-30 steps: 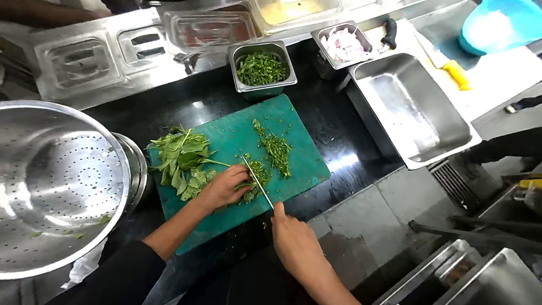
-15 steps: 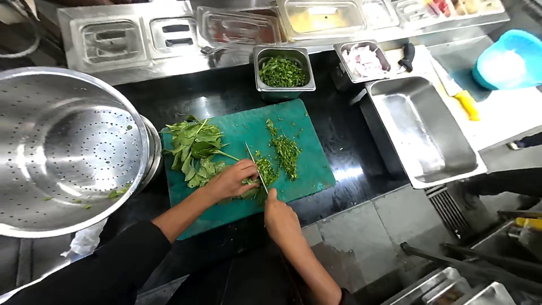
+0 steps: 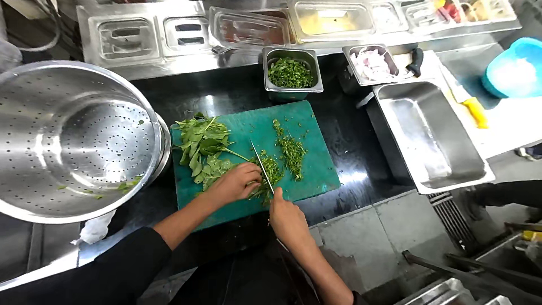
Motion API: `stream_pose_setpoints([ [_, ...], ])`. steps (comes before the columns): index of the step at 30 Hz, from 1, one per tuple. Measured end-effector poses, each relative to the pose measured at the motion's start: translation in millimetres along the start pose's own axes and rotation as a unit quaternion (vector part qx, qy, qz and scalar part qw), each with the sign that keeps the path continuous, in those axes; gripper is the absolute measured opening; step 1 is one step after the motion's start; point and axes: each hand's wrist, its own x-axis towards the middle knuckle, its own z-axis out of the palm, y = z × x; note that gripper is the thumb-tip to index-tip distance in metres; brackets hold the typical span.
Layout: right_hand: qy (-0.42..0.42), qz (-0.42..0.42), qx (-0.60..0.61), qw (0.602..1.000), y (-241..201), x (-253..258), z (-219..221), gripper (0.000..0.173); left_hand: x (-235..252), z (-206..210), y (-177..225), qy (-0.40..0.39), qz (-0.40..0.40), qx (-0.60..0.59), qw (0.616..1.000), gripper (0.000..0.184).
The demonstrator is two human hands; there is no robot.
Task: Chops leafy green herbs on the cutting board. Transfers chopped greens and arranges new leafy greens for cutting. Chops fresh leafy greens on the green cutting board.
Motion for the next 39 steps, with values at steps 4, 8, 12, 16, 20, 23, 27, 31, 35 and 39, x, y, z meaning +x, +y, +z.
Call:
stream_pose_setpoints([
  [4, -0.026, 0.006, -0.027, 0.999, -2.5, -37.3, -16.4, 0.036, 10.7, -13.2, -4.2, -0.052, -0.006, -0.028, 0.998, 0.01],
  [8, -0.031, 0.014, -0.01, 0.999, -7.9, -20.3, -8.6, 0.035, 8.2, -9.6, -8.6, -0.029, 0.005, -0.041, 0.999, 0.006],
  [12, -0.007, 0.007, -0.005, 1.0, -7.1, -2.7, -4.4, 0.033, 6.3, -9.0, -7.6, -0.016, -0.002, -0.047, 0.999, 0.005],
  [16, -0.04, 0.014, -0.015, 0.999, -7.0, -28.6, -11.5, 0.037, 2.3, -4.0, -11.6, 0.002, -0.003, -0.057, 0.998, 0.007],
  [20, -0.009, 0.011, -0.011, 1.0, -13.7, 2.9, 3.3, 0.035, 1.7, -4.0, -12.5, 0.012, 0.004, -0.068, 0.998, 0.003],
  [23, -0.033, 0.013, -0.014, 0.999, -11.0, -25.6, -10.9, 0.037, -0.1, -4.8, -15.4, 0.015, 0.011, -0.075, 0.997, 0.004],
  [27, -0.026, 0.016, -0.003, 1.0, -13.4, -12.0, 1.3, 0.038, -0.6, -4.5, -17.2, 0.03, 0.005, -0.103, 0.994, 0.004],
  [31, -0.022, 0.006, -0.001, 1.0, -12.1, -12.0, -0.3, 0.036, -2.6, -3.7, -20.5, 0.039, 0.011, -0.127, 0.991, 0.005],
  [35, -0.038, 0.007, 0.022, 0.999, -10.6, -20.2, 3.3, 0.037, -2.0, -4.0, -21.2, 0.051, -0.003, -0.142, 0.989, 0.006],
  [39, -0.006, 0.01, 0.014, 1.0, -18.4, 10.0, 18.0, 0.035, -5.9, -4.9, -14.1, 0.058, -0.017, -0.125, 0.99, 0.003],
])
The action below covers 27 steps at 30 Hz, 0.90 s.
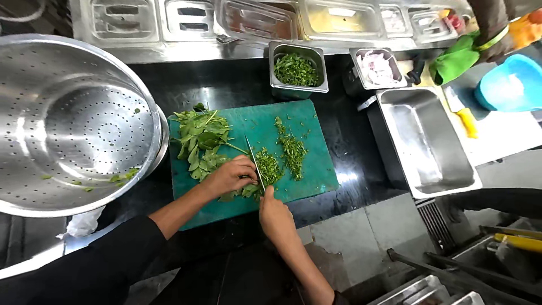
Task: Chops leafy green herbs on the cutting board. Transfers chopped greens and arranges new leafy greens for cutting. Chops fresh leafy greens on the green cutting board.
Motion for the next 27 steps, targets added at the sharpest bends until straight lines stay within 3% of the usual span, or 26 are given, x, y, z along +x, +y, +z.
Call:
stream_pose_setpoints([
  [3, 0.002, 0.001, -0.004, 1.0, -2.9, -2.1, -3.0, 0.036, -5.3, 1.1, 0.3, 0.02, 0.023, 0.027, 0.999, 0.003],
  [7, -0.005, -0.003, -0.008, 1.0, -2.9, -5.5, -3.3, 0.034, -8.1, 1.4, -3.8, -0.011, 0.063, 0.093, 0.994, 0.017],
  [13, -0.003, 0.001, -0.008, 1.0, 10.7, -1.3, -8.0, 0.039, -26.6, 0.6, 13.3, -0.083, 0.011, 0.227, 0.97, 0.043],
  [16, 0.024, 0.006, 0.003, 1.0, 26.7, 7.4, -21.3, 0.038, -28.4, 2.8, 4.8, -0.034, 0.03, 0.195, 0.98, 0.031],
  [22, 0.051, -0.004, 0.02, 0.998, 47.5, 21.1, -41.2, 0.035, 6.5, 24.9, -0.5, 0.008, 0.058, 0.128, 0.99, 0.028],
  [27, 0.032, -0.003, 0.015, 0.999, 45.3, 13.8, -41.2, 0.037, -7.8, 34.8, 4.4, -0.001, 0.073, 0.225, 0.972, 0.029],
])
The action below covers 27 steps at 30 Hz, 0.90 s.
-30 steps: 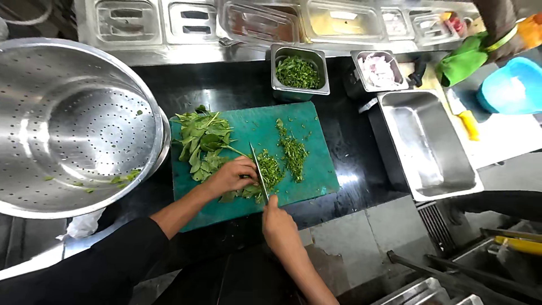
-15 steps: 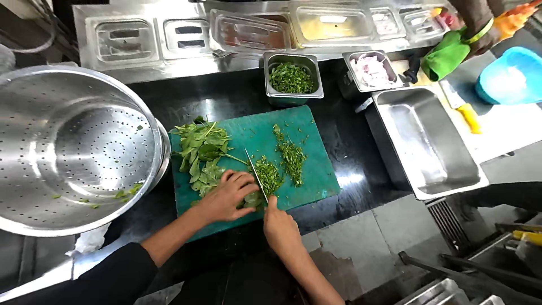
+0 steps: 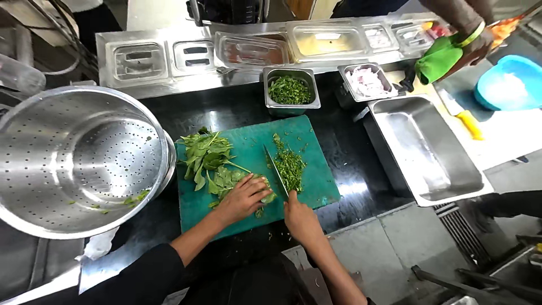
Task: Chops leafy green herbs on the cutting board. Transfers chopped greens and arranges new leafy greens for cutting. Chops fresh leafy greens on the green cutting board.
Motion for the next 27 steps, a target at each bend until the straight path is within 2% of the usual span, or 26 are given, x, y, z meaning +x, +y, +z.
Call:
stream_pose_setpoints([
  [2, -0.007, -0.004, 0.002, 1.0, -0.8, -2.0, 3.9, 0.039, -8.2, -3.4, 4.6, -0.011, -0.002, 0.002, 1.0, 0.036],
  [6, -0.013, 0.001, -0.002, 1.0, -3.3, -10.3, 6.3, 0.038, -10.5, -1.1, 3.7, 0.048, -0.022, -0.044, 0.998, 0.023],
  [10, -0.005, 0.0, 0.002, 1.0, -5.0, -15.0, 10.9, 0.037, -2.2, -10.3, 1.8, 0.048, -0.034, -0.042, 0.997, 0.023],
  [15, -0.015, 0.008, -0.007, 1.0, -7.5, -17.2, 12.3, 0.036, 7.9, -19.6, -6.7, 0.001, -0.004, -0.052, 0.999, 0.021],
  [22, -0.008, 0.006, -0.008, 1.0, -9.7, -14.0, 22.7, 0.036, 32.7, -34.6, -19.4, -0.12, 0.037, -0.067, 0.99, 0.015],
  [27, -0.016, 0.0, -0.034, 0.999, -12.5, -53.8, 5.4, 0.036, 43.5, -40.4, -23.7, -0.176, 0.046, -0.076, 0.98, 0.012],
])
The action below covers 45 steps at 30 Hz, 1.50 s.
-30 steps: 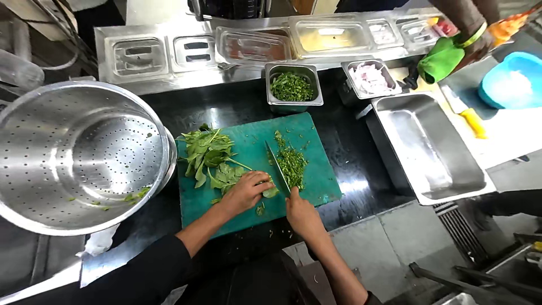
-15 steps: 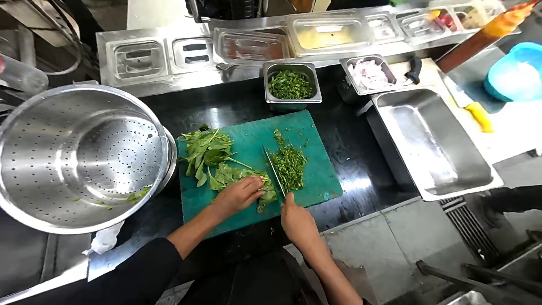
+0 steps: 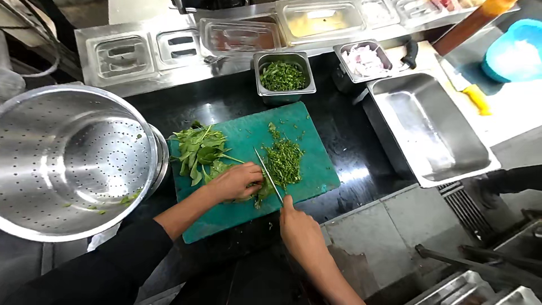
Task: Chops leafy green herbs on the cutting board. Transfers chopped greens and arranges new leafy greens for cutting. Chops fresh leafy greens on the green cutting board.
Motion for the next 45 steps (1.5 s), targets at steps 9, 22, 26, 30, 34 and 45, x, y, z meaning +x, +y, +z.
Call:
stream_pose_setpoints([
  [9, -0.012, 0.018, -0.031, 0.999, -5.3, -14.1, -3.2, 0.032, 0.4, 1.7, 10.0, -0.012, -0.027, 0.009, 1.0, 0.017],
  [22, -0.028, 0.013, -0.036, 0.999, -1.8, -6.1, -3.6, 0.035, -4.9, 22.1, 14.9, 0.046, -0.035, 0.043, 0.997, 0.018],
  [26, -0.021, 0.018, -0.043, 0.999, -3.3, -15.8, -5.3, 0.034, -4.4, 21.2, 14.6, 0.044, -0.041, 0.029, 0.998, 0.021],
  [30, -0.007, 0.006, -0.021, 1.0, -10.5, 14.1, 4.5, 0.031, -4.7, 21.3, 11.7, 0.056, -0.041, 0.01, 0.997, 0.017],
  [34, 0.006, -0.005, -0.015, 1.0, -8.0, 29.3, 3.4, 0.032, -4.7, 17.7, 11.2, 0.042, -0.055, -0.022, 0.997, 0.014],
  [45, -0.009, -0.005, -0.009, 1.0, -12.9, 16.0, 1.5, 0.034, -9.4, 22.7, 10.8, 0.089, -0.069, -0.054, 0.992, 0.015],
])
